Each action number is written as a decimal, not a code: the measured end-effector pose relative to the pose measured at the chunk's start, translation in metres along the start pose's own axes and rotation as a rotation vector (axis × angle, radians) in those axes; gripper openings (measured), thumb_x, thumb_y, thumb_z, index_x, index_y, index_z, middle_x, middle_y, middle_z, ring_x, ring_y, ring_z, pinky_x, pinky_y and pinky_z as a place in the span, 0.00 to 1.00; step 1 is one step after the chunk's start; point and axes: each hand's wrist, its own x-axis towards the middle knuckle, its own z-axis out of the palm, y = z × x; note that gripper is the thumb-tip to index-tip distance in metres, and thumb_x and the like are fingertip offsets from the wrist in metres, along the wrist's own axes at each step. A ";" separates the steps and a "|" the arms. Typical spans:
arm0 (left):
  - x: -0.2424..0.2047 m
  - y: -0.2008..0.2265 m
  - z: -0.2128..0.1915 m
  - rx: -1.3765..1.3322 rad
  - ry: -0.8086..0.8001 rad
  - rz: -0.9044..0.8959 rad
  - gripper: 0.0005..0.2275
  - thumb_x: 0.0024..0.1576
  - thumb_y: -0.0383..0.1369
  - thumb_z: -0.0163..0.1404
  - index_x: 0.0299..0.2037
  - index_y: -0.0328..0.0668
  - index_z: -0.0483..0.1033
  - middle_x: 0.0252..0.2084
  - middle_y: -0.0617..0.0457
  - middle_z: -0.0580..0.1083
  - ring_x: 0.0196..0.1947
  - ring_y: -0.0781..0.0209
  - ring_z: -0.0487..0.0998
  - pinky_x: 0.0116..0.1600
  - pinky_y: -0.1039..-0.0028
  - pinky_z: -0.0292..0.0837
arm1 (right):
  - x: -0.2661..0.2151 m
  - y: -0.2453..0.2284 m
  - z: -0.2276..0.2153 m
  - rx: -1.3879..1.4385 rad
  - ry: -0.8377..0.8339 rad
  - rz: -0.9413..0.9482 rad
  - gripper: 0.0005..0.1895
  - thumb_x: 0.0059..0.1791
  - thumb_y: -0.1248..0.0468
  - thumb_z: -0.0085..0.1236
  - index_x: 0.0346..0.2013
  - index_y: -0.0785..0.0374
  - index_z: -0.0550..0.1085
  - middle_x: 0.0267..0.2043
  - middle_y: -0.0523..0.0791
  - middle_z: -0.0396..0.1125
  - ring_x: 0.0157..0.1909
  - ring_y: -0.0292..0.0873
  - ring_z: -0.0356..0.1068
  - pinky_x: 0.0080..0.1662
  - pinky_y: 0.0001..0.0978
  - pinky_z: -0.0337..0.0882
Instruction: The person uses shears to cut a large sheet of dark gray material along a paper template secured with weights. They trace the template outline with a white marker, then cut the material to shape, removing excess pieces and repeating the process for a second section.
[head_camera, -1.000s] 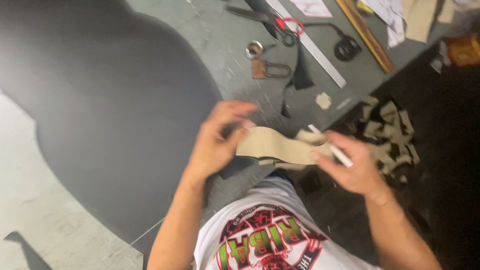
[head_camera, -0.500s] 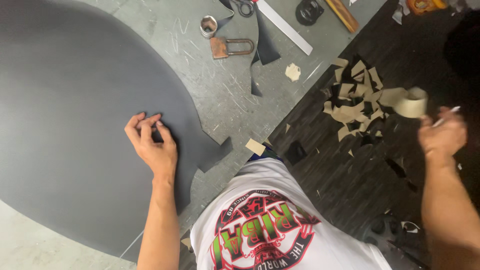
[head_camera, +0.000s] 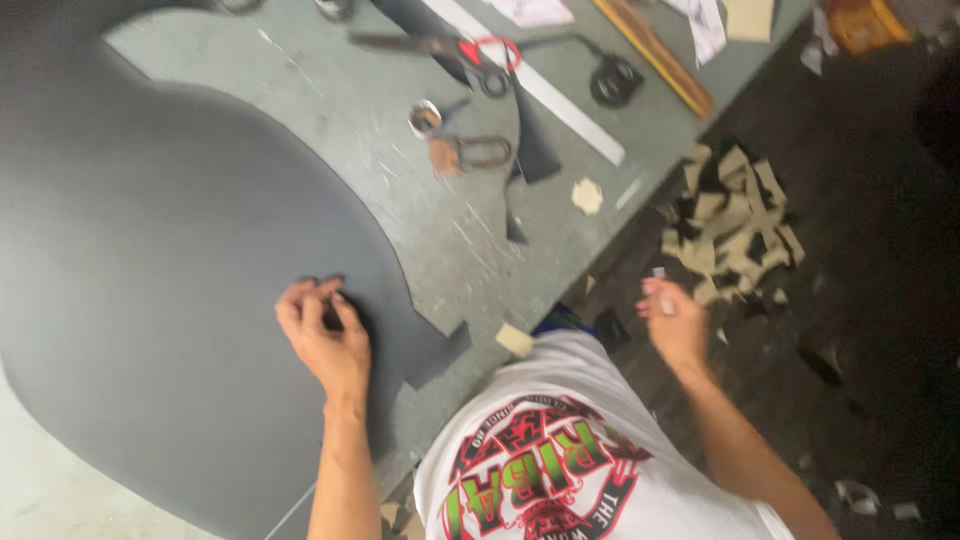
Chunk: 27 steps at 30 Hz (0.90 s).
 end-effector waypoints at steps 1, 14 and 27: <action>0.000 0.008 0.000 -0.029 -0.009 -0.011 0.06 0.61 0.18 0.50 0.45 0.34 0.77 0.50 0.45 0.70 0.50 0.50 0.75 0.54 0.66 0.72 | 0.024 -0.016 -0.009 0.104 0.075 0.048 0.10 0.57 0.63 0.54 0.51 0.64 0.76 0.31 0.46 0.73 0.30 0.35 0.72 0.35 0.29 0.74; -0.112 0.065 0.116 -0.315 -0.341 -0.521 0.12 0.50 0.18 0.54 0.43 0.37 0.80 0.38 0.52 0.82 0.33 0.68 0.80 0.38 0.76 0.78 | 0.414 -0.213 -0.061 0.170 -0.011 -0.583 0.09 0.60 0.78 0.54 0.55 0.71 0.73 0.45 0.48 0.75 0.44 0.37 0.76 0.44 0.27 0.73; -0.192 0.032 0.204 -0.229 -0.107 -0.909 0.13 0.50 0.28 0.60 0.46 0.42 0.82 0.22 0.49 0.82 0.21 0.59 0.82 0.31 0.68 0.80 | 0.711 -0.242 -0.004 -0.421 -0.143 -0.755 0.26 0.42 0.77 0.69 0.55 0.65 0.77 0.50 0.47 0.75 0.49 0.43 0.74 0.46 0.33 0.73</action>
